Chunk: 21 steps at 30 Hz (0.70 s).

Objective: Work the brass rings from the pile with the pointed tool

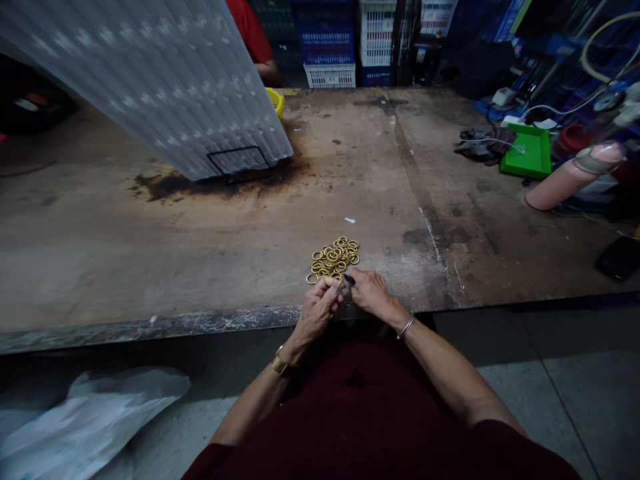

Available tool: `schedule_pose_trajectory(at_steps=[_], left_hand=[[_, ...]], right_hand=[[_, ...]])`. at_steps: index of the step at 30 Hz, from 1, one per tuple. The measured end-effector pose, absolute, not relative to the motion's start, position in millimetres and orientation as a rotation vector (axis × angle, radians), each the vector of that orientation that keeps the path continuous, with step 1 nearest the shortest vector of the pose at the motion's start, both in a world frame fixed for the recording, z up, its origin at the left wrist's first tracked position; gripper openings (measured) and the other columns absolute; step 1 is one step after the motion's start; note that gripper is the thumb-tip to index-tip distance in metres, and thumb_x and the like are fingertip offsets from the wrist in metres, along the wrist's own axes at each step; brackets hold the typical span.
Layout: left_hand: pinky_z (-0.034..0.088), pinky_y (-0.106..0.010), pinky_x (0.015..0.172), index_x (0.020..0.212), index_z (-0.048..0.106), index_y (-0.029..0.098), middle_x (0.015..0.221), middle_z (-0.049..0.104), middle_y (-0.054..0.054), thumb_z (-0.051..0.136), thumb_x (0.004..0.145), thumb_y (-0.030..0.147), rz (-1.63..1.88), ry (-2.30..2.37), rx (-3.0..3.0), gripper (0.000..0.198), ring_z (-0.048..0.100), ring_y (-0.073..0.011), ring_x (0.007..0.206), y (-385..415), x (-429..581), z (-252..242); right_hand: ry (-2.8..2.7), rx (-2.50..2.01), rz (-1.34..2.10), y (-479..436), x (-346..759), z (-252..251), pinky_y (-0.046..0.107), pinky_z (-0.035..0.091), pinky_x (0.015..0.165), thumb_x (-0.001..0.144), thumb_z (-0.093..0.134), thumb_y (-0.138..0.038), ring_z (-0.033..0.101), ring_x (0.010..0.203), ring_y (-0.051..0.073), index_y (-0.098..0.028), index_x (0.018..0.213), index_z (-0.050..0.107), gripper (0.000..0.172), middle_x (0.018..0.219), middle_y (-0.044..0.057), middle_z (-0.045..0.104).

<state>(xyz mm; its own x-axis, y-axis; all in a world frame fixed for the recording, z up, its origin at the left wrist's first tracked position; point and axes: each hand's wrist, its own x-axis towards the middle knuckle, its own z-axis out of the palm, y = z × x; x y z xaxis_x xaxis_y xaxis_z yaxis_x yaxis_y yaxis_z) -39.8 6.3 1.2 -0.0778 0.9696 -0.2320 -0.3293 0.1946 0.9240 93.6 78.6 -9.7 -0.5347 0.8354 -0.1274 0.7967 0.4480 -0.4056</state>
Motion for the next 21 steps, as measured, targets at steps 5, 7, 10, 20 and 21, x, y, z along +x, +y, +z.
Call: schedule_pose_trajectory(at_steps=[5, 7, 10, 20, 21], left_hand=[[0.027, -0.015, 0.036, 0.076, 0.053, 0.017, 0.061, 0.057, 0.004, 0.071, 0.069, 0.052, 1.214, 0.944, 0.619, 0.04, 0.039, -0.0029, 0.04, -3, -39, 10], [0.031, -0.015, 0.037, 0.072, 0.051, 0.016, 0.068, 0.06, 0.001, 0.074, 0.066, 0.049, 1.264, 0.902, 0.52, 0.04, 0.044, -0.0043, 0.045, -2, -40, 11], [0.037, -0.017, 0.039, 0.07, 0.052, 0.015, 0.077, 0.065, -0.004, 0.077, 0.064, 0.042, 1.316, 0.875, 0.439, 0.038, 0.052, -0.0075, 0.053, 1, -45, 6], [0.042, -0.017, 0.046, 0.092, 0.06, 0.014, 0.074, 0.065, -0.003, 0.077, 0.06, 0.027, 1.273, 0.789, 0.242, 0.038, 0.059, -0.0106, 0.06, -2, -61, -5], [0.042, -0.017, 0.046, 0.087, 0.06, 0.013, 0.074, 0.064, -0.003, 0.077, 0.061, 0.028, 1.274, 0.786, 0.23, 0.034, 0.059, -0.0104, 0.061, -2, -61, -6]], right_hand=[[-2.53, -1.557, 0.52, 91, 96, -12, 0.024, 0.033, 0.06, 0.082, 0.046, -0.022, 0.062, 0.072, 0.018, -0.021, 0.1, 0.062, 0.025, 0.088, 0.007, 0.071], [-2.49, -1.472, 0.519, 94, 90, -12, 0.024, 0.034, 0.062, 0.083, 0.045, -0.021, 0.062, 0.075, 0.017, -0.022, 0.103, 0.061, 0.026, 0.09, 0.005, 0.071], [-2.455, -1.416, 0.501, 98, 77, -13, 0.024, 0.036, 0.066, 0.083, 0.046, -0.021, 0.063, 0.081, 0.017, -0.021, 0.104, 0.06, 0.026, 0.096, 0.006, 0.071], [-2.507, -1.474, 0.454, 104, 63, -18, 0.025, 0.038, 0.072, 0.086, 0.046, -0.023, 0.062, 0.094, 0.019, -0.022, 0.104, 0.06, 0.023, 0.109, 0.008, 0.068], [-2.499, -1.461, 0.456, 104, 63, -19, 0.025, 0.039, 0.072, 0.086, 0.046, -0.023, 0.062, 0.094, 0.019, -0.022, 0.103, 0.061, 0.022, 0.109, 0.007, 0.068]])
